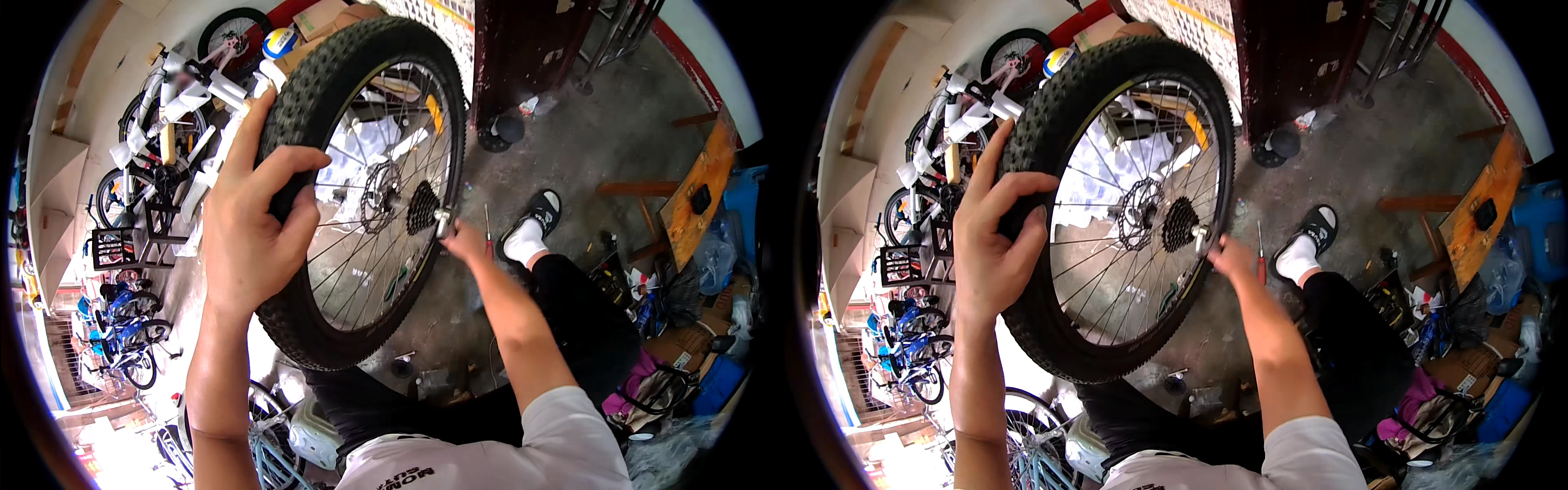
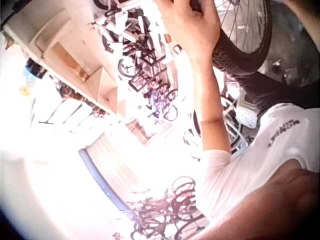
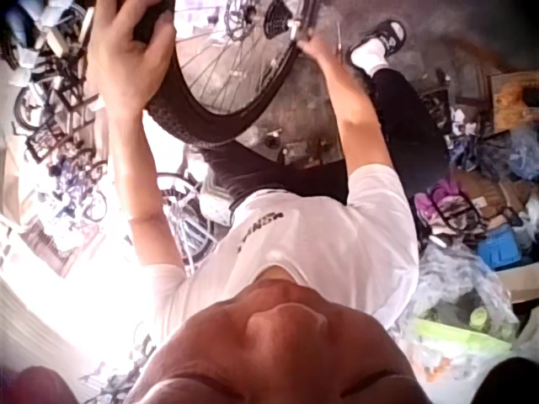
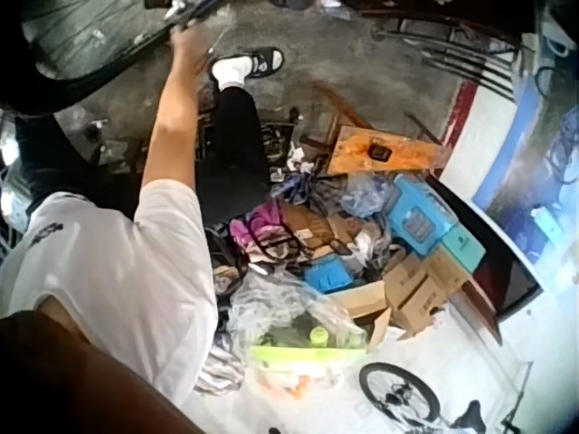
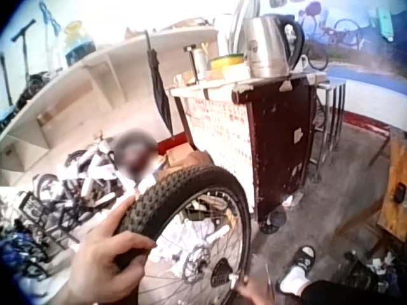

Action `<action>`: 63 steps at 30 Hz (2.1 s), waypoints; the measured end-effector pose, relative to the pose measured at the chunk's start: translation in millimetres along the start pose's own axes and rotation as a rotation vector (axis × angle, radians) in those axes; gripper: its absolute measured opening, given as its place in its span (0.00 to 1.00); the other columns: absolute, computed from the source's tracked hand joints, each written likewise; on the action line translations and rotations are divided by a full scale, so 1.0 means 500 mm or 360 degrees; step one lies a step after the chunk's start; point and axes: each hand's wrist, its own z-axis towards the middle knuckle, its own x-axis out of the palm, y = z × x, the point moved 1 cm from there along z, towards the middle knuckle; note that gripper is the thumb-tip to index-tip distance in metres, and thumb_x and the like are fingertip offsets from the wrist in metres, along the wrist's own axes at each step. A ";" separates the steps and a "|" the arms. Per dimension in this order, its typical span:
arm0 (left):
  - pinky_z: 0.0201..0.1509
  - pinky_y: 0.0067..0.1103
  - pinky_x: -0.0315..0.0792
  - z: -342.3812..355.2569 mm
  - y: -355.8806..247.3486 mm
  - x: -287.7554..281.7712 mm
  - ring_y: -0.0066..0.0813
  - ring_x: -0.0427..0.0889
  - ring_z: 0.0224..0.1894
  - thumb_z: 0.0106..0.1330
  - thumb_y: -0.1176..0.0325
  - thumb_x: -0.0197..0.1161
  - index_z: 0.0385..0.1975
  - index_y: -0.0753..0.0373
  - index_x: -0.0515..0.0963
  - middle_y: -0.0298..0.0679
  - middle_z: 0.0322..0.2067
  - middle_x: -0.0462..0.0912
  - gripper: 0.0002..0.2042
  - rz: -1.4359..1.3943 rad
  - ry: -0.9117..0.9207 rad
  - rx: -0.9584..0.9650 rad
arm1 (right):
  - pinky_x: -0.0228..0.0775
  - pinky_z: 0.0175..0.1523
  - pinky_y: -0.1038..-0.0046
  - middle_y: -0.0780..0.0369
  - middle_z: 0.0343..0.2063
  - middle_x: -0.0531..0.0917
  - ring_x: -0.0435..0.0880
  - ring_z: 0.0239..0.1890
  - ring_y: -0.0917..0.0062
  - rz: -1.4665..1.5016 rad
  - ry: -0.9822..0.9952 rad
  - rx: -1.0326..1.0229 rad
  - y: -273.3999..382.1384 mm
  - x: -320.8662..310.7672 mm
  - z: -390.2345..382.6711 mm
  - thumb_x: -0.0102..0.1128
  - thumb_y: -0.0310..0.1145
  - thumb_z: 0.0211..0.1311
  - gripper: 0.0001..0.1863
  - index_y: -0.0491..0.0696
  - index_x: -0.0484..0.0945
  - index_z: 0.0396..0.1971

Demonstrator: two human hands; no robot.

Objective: The person sits on a stool and uses a screwdriver to work on a bicycle wheel's cassette, then uses pliers to handle a small part near the hub. They use a cloth to wipe the wheel and finally use a wrench to adjust the axle nuts while holding the wheel upright.

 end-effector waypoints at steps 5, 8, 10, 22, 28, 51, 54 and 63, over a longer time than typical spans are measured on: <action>0.50 0.32 0.80 -0.008 -0.006 0.004 0.54 0.86 0.53 0.52 0.79 0.66 0.40 0.56 0.86 0.57 0.68 0.71 0.15 -0.0062 0.0066 -0.0113 | 0.75 0.23 0.69 0.61 0.26 0.86 0.84 0.25 0.75 0.0973 0.0597 0.0576 0.140 0.087 -0.304 0.70 0.47 0.64 0.19 0.44 0.83 0.37; 0.70 0.36 0.67 -0.015 -0.017 -0.004 0.57 0.72 0.70 0.51 0.82 0.62 0.40 0.62 0.85 0.59 0.71 0.67 0.16 -0.0207 0.0163 -0.0186 | 0.75 0.22 0.70 0.62 0.27 0.86 0.84 0.28 0.76 0.0941 0.0713 0.0578 0.129 0.051 -0.269 0.71 0.49 0.63 0.19 0.47 0.80 0.37; 0.69 0.36 0.68 -0.007 -0.030 -0.002 0.57 0.72 0.70 0.51 0.82 0.62 0.40 0.62 0.85 0.59 0.71 0.67 0.16 -0.0177 0.0124 -0.0180 | 0.78 0.37 0.60 0.56 0.33 0.86 0.87 0.35 0.63 0.0215 -0.0008 0.0262 0.015 0.071 -0.150 0.67 0.46 0.62 0.18 0.46 0.79 0.39; 0.51 0.33 0.80 -0.001 -0.008 0.011 0.53 0.86 0.53 0.53 0.79 0.65 0.39 0.58 0.85 0.60 0.67 0.71 0.14 -0.0062 0.0042 -0.0121 | 0.76 0.54 0.52 0.48 0.40 0.87 0.87 0.47 0.50 0.0158 0.0142 0.0427 0.024 0.055 -0.190 0.58 0.45 0.62 0.19 0.48 0.82 0.45; 0.52 0.37 0.80 -0.019 -0.033 -0.005 0.59 0.84 0.52 0.52 0.79 0.64 0.39 0.55 0.85 0.60 0.66 0.71 0.15 -0.0010 0.0029 0.0041 | 0.78 0.44 0.54 0.51 0.30 0.87 0.88 0.37 0.56 0.0290 -0.0013 0.0422 0.038 0.095 -0.203 0.65 0.43 0.62 0.14 0.46 0.83 0.35; 0.48 0.36 0.80 0.027 -0.062 0.020 0.54 0.86 0.48 0.52 0.77 0.66 0.38 0.53 0.86 0.55 0.67 0.73 0.14 -0.0067 -0.0044 0.0016 | 0.76 0.43 0.52 0.51 0.33 0.86 0.85 0.41 0.48 0.0129 -0.0464 0.0053 -0.036 -0.043 0.015 0.63 0.37 0.56 0.10 0.53 0.80 0.37; 0.43 0.34 0.81 0.012 -0.025 0.005 0.51 0.87 0.43 0.54 0.77 0.65 0.39 0.55 0.85 0.54 0.66 0.74 0.13 0.0068 0.0038 -0.0024 | 0.74 0.41 0.51 0.51 0.31 0.85 0.84 0.39 0.47 0.0115 -0.0547 -0.0203 0.041 -0.083 0.051 0.65 0.31 0.53 0.09 0.51 0.76 0.34; 0.49 0.35 0.81 0.000 0.008 0.011 0.56 0.85 0.51 0.53 0.78 0.64 0.39 0.55 0.85 0.57 0.66 0.72 0.14 0.0001 0.0009 -0.0037 | 0.76 0.29 0.65 0.56 0.22 0.86 0.87 0.25 0.69 0.1178 0.1174 0.0741 0.141 0.078 -0.398 0.65 0.31 0.56 0.09 0.40 0.80 0.32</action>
